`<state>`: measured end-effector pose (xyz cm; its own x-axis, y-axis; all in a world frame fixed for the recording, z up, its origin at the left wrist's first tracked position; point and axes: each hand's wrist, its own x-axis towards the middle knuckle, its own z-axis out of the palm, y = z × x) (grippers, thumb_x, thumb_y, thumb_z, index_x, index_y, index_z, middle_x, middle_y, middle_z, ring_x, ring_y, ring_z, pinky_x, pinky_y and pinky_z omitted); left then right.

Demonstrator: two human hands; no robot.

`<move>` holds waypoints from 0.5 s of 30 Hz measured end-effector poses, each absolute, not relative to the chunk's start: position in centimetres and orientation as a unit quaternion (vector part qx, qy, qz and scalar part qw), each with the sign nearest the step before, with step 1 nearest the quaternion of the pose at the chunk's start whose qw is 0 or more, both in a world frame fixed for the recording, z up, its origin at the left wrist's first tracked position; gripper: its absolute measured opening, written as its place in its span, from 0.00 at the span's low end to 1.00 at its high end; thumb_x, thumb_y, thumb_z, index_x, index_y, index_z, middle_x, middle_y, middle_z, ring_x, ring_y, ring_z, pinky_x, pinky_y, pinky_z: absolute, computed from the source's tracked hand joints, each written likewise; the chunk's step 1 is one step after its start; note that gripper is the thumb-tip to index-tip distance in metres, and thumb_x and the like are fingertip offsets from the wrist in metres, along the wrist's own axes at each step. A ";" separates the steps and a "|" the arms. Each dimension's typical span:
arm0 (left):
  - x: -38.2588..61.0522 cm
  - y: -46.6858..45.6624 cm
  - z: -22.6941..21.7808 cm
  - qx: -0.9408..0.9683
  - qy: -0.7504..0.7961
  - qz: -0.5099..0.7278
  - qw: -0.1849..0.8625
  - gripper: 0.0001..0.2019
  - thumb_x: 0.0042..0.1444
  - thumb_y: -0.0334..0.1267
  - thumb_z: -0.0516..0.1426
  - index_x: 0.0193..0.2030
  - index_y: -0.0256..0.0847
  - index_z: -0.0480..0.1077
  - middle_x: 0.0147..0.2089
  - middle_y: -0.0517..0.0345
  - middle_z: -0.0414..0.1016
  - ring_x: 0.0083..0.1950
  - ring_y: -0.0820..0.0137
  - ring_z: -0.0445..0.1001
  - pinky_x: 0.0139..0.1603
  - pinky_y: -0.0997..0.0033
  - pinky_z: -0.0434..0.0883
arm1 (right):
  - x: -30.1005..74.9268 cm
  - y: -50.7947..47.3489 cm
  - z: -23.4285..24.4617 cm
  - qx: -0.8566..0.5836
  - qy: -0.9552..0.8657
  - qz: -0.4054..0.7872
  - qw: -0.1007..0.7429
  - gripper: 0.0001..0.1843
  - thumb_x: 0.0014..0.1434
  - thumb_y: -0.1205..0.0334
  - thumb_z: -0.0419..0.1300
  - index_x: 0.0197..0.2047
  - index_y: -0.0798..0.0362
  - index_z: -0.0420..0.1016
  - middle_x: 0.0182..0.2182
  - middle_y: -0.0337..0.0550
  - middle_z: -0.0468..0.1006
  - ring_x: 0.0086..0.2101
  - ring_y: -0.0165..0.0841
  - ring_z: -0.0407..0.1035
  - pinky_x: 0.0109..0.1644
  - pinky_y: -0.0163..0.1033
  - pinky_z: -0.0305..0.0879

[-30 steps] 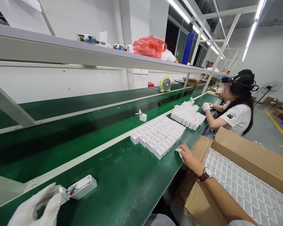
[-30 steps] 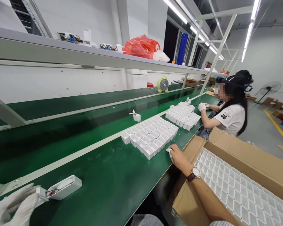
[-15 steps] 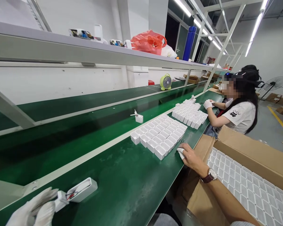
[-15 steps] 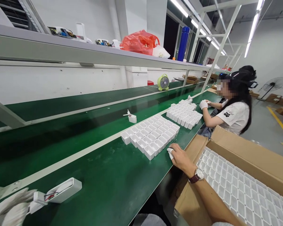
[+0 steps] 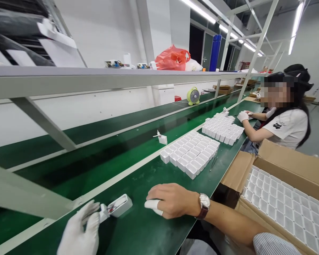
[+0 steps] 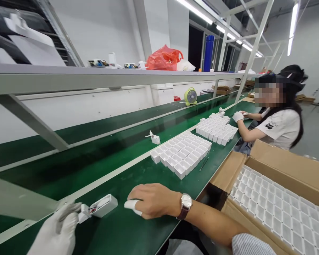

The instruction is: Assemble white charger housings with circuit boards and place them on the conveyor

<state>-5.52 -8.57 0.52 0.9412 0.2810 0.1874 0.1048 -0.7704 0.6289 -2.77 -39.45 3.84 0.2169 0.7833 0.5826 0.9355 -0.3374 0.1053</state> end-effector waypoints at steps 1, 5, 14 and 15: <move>-5.7 -8.9 0.8 0.928 0.111 0.133 0.330 0.33 0.62 0.57 0.42 0.56 0.31 0.70 0.60 0.35 0.73 0.61 0.45 0.72 0.63 0.41 0.70 | -2.4 -38.2 4.0 -0.759 -0.575 -0.279 0.125 0.07 0.65 0.67 0.58 0.46 0.56 0.76 0.49 0.49 0.78 0.53 0.37 0.70 0.53 0.39 0.75; -6.1 -9.7 0.9 0.908 0.128 0.161 0.364 0.34 0.61 0.59 0.43 0.59 0.32 0.68 0.61 0.36 0.72 0.62 0.46 0.72 0.63 0.44 0.70 | -1.5 -34.8 4.3 -0.732 -0.603 -0.293 0.118 0.08 0.67 0.66 0.56 0.45 0.56 0.76 0.50 0.47 0.78 0.52 0.36 0.70 0.51 0.38 0.73; -6.4 -8.9 1.0 0.921 0.149 0.117 0.342 0.37 0.62 0.62 0.39 0.61 0.34 0.68 0.63 0.36 0.70 0.64 0.44 0.70 0.63 0.41 0.70 | -4.2 -42.1 1.1 -0.829 -0.467 -0.258 0.165 0.08 0.71 0.59 0.55 0.45 0.53 0.73 0.38 0.44 0.79 0.33 0.34 0.72 0.35 0.39 0.70; -6.3 -8.8 1.0 0.921 0.157 0.106 0.342 0.39 0.61 0.63 0.38 0.60 0.34 0.69 0.63 0.35 0.70 0.63 0.42 0.70 0.62 0.39 0.70 | -4.7 -43.8 0.7 -0.844 -0.439 -0.253 0.174 0.08 0.71 0.60 0.55 0.46 0.53 0.73 0.37 0.44 0.79 0.33 0.34 0.72 0.36 0.39 0.70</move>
